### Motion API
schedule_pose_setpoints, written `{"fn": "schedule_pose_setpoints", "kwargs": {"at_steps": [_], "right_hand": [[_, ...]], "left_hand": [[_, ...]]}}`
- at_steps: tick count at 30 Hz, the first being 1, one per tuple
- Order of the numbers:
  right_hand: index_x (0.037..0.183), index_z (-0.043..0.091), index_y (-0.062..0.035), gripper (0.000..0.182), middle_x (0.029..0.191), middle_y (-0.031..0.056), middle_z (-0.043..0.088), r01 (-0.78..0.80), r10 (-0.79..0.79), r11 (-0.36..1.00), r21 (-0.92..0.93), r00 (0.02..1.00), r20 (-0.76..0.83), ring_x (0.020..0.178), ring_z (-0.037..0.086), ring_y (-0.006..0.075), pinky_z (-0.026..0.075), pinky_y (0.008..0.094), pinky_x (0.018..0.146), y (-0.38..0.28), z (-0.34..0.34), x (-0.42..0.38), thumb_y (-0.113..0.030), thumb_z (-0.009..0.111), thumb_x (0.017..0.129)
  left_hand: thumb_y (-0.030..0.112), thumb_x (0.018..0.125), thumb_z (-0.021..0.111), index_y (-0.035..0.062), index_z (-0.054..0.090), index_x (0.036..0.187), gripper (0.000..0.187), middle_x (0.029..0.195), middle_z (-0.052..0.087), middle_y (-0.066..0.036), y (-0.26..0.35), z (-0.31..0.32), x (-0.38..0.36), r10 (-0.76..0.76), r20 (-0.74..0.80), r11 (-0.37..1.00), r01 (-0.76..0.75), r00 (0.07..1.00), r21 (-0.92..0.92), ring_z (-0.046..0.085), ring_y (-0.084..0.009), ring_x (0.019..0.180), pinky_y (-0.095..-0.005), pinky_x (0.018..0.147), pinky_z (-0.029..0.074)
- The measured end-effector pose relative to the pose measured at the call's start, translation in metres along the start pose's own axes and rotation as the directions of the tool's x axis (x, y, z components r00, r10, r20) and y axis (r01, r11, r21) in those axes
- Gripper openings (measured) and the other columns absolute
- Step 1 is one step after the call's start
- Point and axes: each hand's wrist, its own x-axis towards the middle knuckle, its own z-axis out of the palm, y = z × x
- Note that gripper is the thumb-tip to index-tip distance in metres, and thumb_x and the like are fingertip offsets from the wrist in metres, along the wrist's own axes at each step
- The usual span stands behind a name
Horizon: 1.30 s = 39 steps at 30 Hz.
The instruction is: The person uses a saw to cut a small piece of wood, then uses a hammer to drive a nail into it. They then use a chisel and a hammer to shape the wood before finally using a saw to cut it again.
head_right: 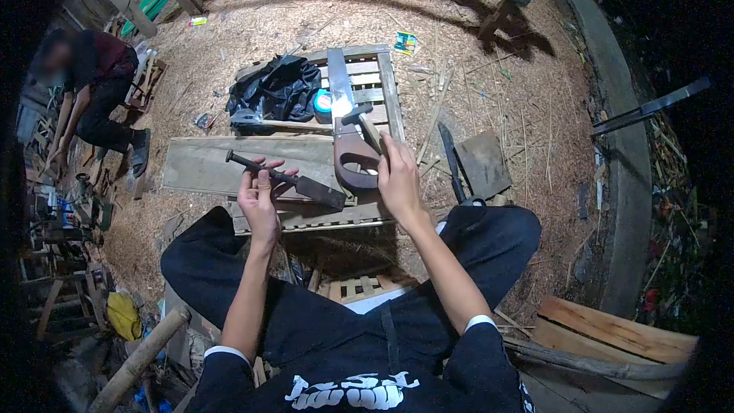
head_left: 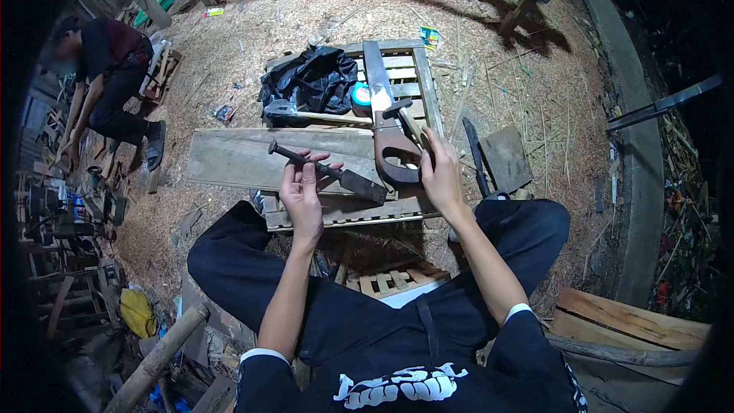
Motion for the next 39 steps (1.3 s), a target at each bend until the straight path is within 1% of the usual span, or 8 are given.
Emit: {"fn": "schedule_pose_setpoints", "kwargs": {"at_steps": [3,5,10,19,21,29,33,39], "right_hand": [[0.137,0.06,-0.0003,0.043,0.127,0.0211,0.063,0.006,-0.006,1.0,-0.016,1.0,0.023,0.123,0.056,0.0387,0.043,0.0462,0.106,-0.001,0.003,-0.006,-0.009,0.063,0.095],[0.134,0.062,-0.0029,0.042,0.125,0.0187,0.062,0.149,-0.144,0.949,-0.278,0.989,0.039,0.124,0.054,0.0356,0.039,0.0482,0.107,-0.007,-0.001,-0.011,-0.013,0.066,0.094],[0.129,0.065,-0.0067,0.041,0.127,0.0144,0.062,0.127,-0.121,0.956,-0.265,0.992,0.037,0.126,0.053,0.0323,0.036,0.0475,0.107,-0.009,-0.012,-0.023,-0.019,0.071,0.091],[0.104,0.073,-0.0123,0.024,0.131,0.0112,0.061,0.304,-0.282,0.948,-0.099,0.941,0.189,0.129,0.052,0.0322,0.036,0.0482,0.106,-0.023,-0.023,-0.064,-0.018,0.08,0.082],[0.103,0.074,-0.0135,0.023,0.133,0.011,0.061,0.314,-0.286,0.941,-0.122,0.936,0.207,0.129,0.053,0.0317,0.035,0.0488,0.106,-0.016,-0.02,-0.068,-0.017,0.081,0.081],[0.117,0.072,-0.0181,0.036,0.14,0.0098,0.057,0.344,-0.308,0.918,-0.2,0.932,0.19,0.134,0.05,0.0292,0.03,0.0503,0.112,-0.02,-0.029,-0.083,-0.026,0.081,0.082],[0.127,0.068,-0.0203,0.051,0.144,0.0084,0.054,0.378,-0.302,0.863,-0.336,0.918,0.257,0.137,0.048,0.0272,0.024,0.0559,0.115,-0.016,-0.033,-0.092,-0.031,0.084,0.079],[0.131,0.066,-0.0197,0.053,0.138,0.0055,0.058,0.273,-0.173,0.857,-0.436,0.951,0.254,0.136,0.05,0.0244,0.023,0.0583,0.114,-0.015,-0.027,-0.102,-0.02,0.08,0.08]], "left_hand": [[0.021,0.111,0.05,-0.0016,0.044,0.141,0.038,0.121,0.068,-0.019,-0.001,0.003,0.009,-0.037,-0.008,0.999,0.038,0.999,0.015,0.074,-0.0318,0.105,-0.0406,0.086,0.064],[0.021,0.11,0.053,-0.0011,0.042,0.144,0.042,0.123,0.068,-0.018,-0.009,0.004,0.016,-0.043,-0.042,0.997,0.046,0.998,0.062,0.072,-0.031,0.11,-0.0384,0.088,0.063],[0.018,0.108,0.058,-0.0042,0.05,0.139,0.039,0.1,0.074,-0.007,-0.031,-0.007,0.032,0.027,-0.065,0.918,0.001,0.997,0.397,0.053,-0.0053,0.075,-0.024,0.066,0.044],[0.023,0.092,0.075,-0.0031,0.056,0.142,0.06,0.082,0.065,-0.007,-0.044,-0.006,0.018,0.06,-0.049,0.683,-0.006,0.997,0.731,0.06,-0.0267,0.088,-0.0417,0.09,0.047],[0.023,0.092,0.073,-0.0004,0.06,0.14,0.055,0.082,0.065,-0.007,-0.042,0.001,0.013,0.146,0.068,0.43,-0.125,0.987,0.894,0.059,-0.0268,0.093,-0.0427,0.093,0.044],[0.033,0.09,0.075,0.0137,0.064,0.138,0.054,0.129,0.062,-0.014,-0.036,0.005,-0.025,0.17,0.264,0.249,-0.301,0.949,0.921,0.054,-0.0337,0.114,-0.0489,0.103,0.039],[0.048,0.075,0.086,0.0189,0.057,0.148,0.084,0.161,0.039,-0.016,-0.026,0.0,-0.044,0.108,0.621,0.209,-0.629,0.776,0.749,0.034,-0.0381,0.149,-0.0546,0.122,0.022],[0.019,0.06,0.091,0.0222,0.043,0.158,0.109,0.167,0.032,-0.013,-0.03,-0.009,-0.045,-0.084,0.676,0.142,-0.663,0.732,0.735,0.027,-0.0326,0.156,-0.0569,0.126,0.017]]}}
